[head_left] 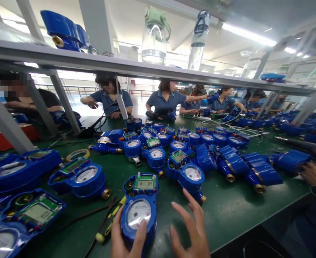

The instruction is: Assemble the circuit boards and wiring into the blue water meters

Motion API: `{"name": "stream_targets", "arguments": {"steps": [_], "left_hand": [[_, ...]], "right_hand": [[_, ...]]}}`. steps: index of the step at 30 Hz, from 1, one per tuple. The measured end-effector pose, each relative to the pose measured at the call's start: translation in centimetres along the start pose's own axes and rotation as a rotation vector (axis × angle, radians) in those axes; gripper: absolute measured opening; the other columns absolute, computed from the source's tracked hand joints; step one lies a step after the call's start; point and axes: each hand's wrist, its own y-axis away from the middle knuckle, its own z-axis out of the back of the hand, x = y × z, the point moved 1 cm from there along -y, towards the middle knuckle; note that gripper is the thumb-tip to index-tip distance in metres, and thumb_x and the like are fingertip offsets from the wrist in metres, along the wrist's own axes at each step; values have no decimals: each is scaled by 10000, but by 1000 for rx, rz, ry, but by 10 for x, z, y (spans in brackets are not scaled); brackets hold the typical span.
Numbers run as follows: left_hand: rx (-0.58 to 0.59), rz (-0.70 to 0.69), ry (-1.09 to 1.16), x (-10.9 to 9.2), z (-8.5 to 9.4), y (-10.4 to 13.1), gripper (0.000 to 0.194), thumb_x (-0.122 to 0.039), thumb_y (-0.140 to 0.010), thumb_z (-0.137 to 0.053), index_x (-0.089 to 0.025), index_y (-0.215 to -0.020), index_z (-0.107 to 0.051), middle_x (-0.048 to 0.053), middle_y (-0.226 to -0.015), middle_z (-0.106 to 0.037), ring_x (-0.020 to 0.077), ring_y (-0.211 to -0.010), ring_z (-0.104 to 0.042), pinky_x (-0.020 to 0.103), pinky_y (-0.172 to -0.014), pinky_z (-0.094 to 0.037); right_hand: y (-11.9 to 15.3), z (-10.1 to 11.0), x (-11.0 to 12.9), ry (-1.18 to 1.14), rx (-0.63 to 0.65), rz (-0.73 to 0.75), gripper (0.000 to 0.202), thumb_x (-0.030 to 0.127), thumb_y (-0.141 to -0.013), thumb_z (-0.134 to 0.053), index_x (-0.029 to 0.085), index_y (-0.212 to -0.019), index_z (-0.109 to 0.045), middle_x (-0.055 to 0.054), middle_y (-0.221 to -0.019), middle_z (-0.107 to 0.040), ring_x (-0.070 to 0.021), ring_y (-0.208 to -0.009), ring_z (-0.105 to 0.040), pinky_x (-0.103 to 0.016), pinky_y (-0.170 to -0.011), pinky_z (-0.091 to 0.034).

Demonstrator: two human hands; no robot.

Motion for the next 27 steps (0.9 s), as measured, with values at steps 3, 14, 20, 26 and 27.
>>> {"name": "stream_targets", "arguments": {"steps": [3,14,20,26,27], "left_hand": [[55,-22,-6,-4,-6,-20,784,-654,-788,-578,-221,-1391,-326,152,-1415,-443,358,-1328,-436,530,-1166,-261],[107,-41,129,-8,-30,-60,819,-636,-761,-664,-227,-1390,-336,150,-1359,-513,321,-1278,-503,495,-1137,-328],[140,-37,147,-8,-33,-70,819,-635,-751,-678,-225,-1383,-356,143,-1304,-572,314,-1232,-556,489,-1116,-370],[151,-28,127,-4,-32,-74,828,-608,-742,-700,-216,-1384,-354,145,-1316,-554,322,-1258,-530,491,-1118,-364],[152,-20,125,-4,-31,-75,832,-600,-741,-704,-216,-1389,-350,147,-1314,-555,325,-1252,-535,495,-1112,-369]], "right_hand": [[-15,16,-7,101,-30,1,405,242,-932,-531,347,-1323,-506,-59,-1540,-265,-396,-1362,-310,-659,-1036,-341],[-61,23,-96,333,-77,-186,829,535,-789,-706,290,-1477,-312,-161,-1595,-150,-472,-1426,-180,-721,-1023,-284],[-68,12,-112,99,-61,-330,935,541,-710,-754,273,-1484,-303,-175,-1603,-61,-441,-1434,-219,-619,-1046,-349],[-66,9,-113,79,-81,-283,871,521,-722,-748,198,-1433,-362,-207,-1594,-83,-408,-1440,-232,-531,-1075,-370],[-66,9,-113,86,-83,-271,867,523,-726,-744,189,-1429,-363,-213,-1591,-88,-406,-1447,-213,-529,-1077,-369]]}}
